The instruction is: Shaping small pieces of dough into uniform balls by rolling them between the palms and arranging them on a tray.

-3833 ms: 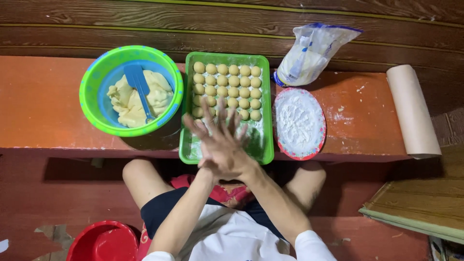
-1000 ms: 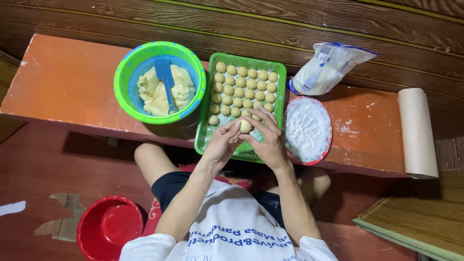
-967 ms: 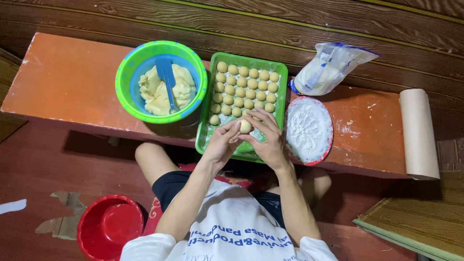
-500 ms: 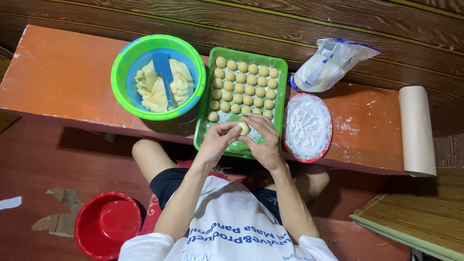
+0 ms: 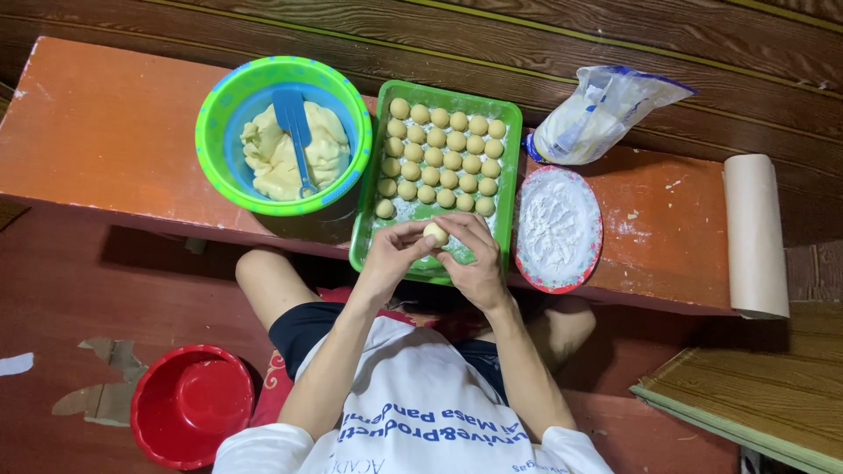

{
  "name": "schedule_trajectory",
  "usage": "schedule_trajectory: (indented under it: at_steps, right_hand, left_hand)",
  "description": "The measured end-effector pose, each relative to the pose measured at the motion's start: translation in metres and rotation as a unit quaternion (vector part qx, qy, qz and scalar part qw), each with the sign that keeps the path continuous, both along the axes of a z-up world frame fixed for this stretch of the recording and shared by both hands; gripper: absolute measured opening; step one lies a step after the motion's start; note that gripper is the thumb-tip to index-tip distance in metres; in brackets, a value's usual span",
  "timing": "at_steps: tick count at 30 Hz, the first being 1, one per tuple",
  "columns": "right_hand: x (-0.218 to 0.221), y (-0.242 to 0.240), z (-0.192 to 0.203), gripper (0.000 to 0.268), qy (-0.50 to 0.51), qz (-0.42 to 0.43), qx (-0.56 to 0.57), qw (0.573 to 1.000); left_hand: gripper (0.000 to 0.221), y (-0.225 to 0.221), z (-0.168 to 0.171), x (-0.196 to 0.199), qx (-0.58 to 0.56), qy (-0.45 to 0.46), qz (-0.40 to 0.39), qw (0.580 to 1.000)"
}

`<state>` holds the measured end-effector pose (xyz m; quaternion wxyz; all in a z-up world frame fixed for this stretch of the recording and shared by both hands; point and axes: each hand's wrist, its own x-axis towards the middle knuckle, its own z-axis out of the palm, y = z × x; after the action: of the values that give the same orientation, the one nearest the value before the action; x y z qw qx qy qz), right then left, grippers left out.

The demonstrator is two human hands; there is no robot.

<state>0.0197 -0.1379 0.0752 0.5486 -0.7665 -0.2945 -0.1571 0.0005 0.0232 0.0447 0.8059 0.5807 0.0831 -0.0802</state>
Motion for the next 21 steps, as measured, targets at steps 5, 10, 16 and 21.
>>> schedule_trajectory:
  at_steps: [5,10,16,21]
  right_hand:
    - [0.000,0.000,-0.011,0.050,0.024,-0.005,-0.017,1.000]
    - [0.004,0.002,-0.028,0.043,0.059,-0.008,-0.034,0.998]
    - [0.016,0.016,-0.051,0.041,0.207,-0.043,-0.090,0.973]
    - [0.042,0.034,-0.074,0.041,0.251,-0.010,-0.221,0.943]
  left_hand:
    - [0.037,0.003,0.001,-0.001,-0.025,0.031,0.002,0.999]
    - [0.040,0.009,-0.013,0.000,-0.052,0.058,0.011,0.997]
    - [0.038,0.033,-0.007,-0.010,0.086,-0.002,0.113,0.990]
    - [0.022,0.051,-0.019,-0.017,0.174,-0.039,0.250,0.952]
